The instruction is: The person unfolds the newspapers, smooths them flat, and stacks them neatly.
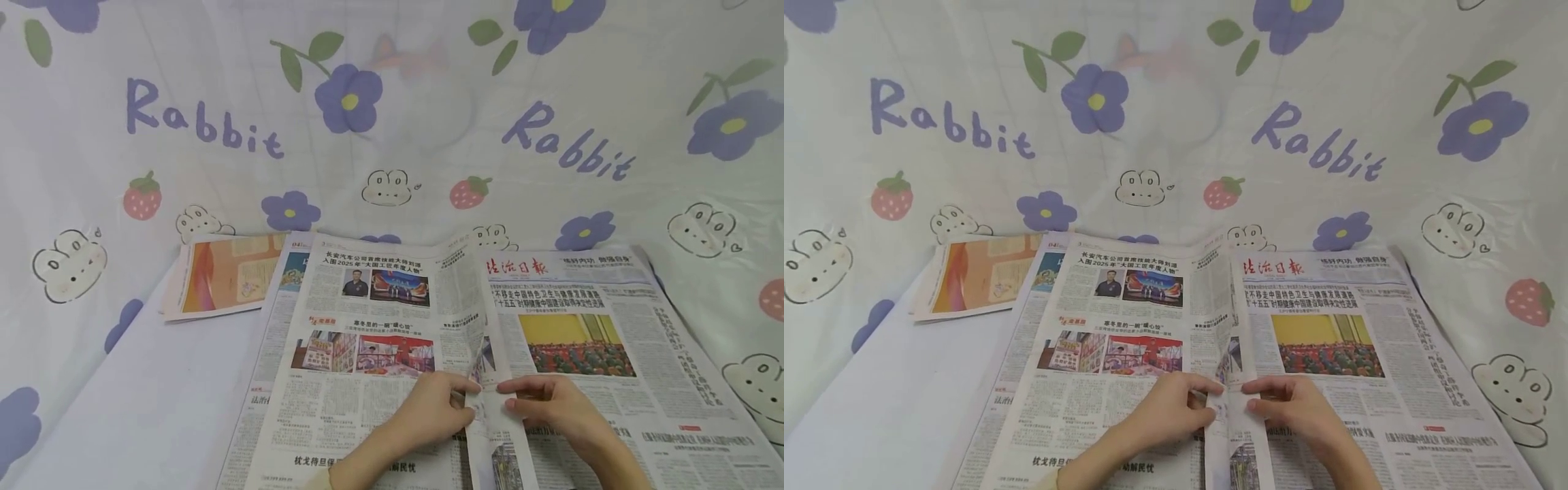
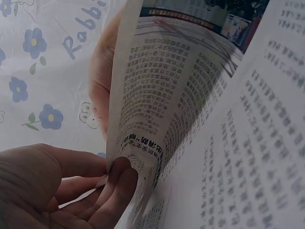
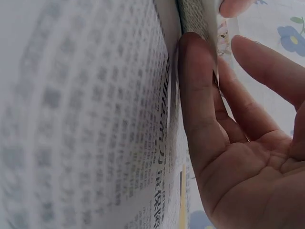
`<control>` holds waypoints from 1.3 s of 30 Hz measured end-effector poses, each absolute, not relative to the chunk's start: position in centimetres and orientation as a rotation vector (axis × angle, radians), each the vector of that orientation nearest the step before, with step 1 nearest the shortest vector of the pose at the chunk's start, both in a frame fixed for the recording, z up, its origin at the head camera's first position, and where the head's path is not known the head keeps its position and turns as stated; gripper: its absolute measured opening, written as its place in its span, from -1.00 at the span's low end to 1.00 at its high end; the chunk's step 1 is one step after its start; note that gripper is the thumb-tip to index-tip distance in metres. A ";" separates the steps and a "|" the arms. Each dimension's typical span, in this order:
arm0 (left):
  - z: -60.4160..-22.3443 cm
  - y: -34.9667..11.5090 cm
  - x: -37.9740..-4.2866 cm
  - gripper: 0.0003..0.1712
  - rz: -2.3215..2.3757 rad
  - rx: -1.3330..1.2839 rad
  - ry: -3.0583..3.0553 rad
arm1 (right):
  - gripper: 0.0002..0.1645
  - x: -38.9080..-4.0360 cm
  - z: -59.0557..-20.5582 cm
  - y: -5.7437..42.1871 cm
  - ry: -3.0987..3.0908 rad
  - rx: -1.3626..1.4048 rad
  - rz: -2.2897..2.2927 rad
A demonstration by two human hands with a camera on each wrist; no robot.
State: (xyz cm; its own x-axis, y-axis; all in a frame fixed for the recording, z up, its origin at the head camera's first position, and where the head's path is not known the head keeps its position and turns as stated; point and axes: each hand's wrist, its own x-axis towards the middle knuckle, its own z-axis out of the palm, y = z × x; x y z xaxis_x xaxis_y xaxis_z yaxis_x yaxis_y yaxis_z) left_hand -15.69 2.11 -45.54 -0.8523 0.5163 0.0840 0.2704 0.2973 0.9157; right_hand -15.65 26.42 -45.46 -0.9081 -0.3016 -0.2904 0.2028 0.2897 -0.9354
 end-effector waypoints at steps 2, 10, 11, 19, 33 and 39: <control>-45.6 2.2 -15.7 -0.61 1.579 0.717 2.321 | -0.49 -15.6 -45.5 26.6 2.150 -0.096 -1.646; -46.0 2.3 -15.9 -0.59 1.530 0.687 2.348 | -0.55 -15.7 -45.7 27.0 2.143 -0.101 -1.646; -46.1 2.3 -15.9 -0.57 1.520 0.682 2.361 | -0.56 -15.7 -45.7 27.0 2.138 -0.109 -1.648; -46.5 2.3 -16.0 -0.54 1.464 0.699 2.402 | -0.60 -15.8 -46.2 27.2 2.131 -0.116 -1.661; -45.8 1.7 -16.4 -0.53 1.471 0.622 2.394 | -0.59 -15.7 -45.6 28.3 2.225 -0.055 -1.691; -45.4 1.0 -17.0 -0.54 1.440 0.601 2.445 | -0.60 -15.9 -45.5 29.6 2.254 0.039 -1.725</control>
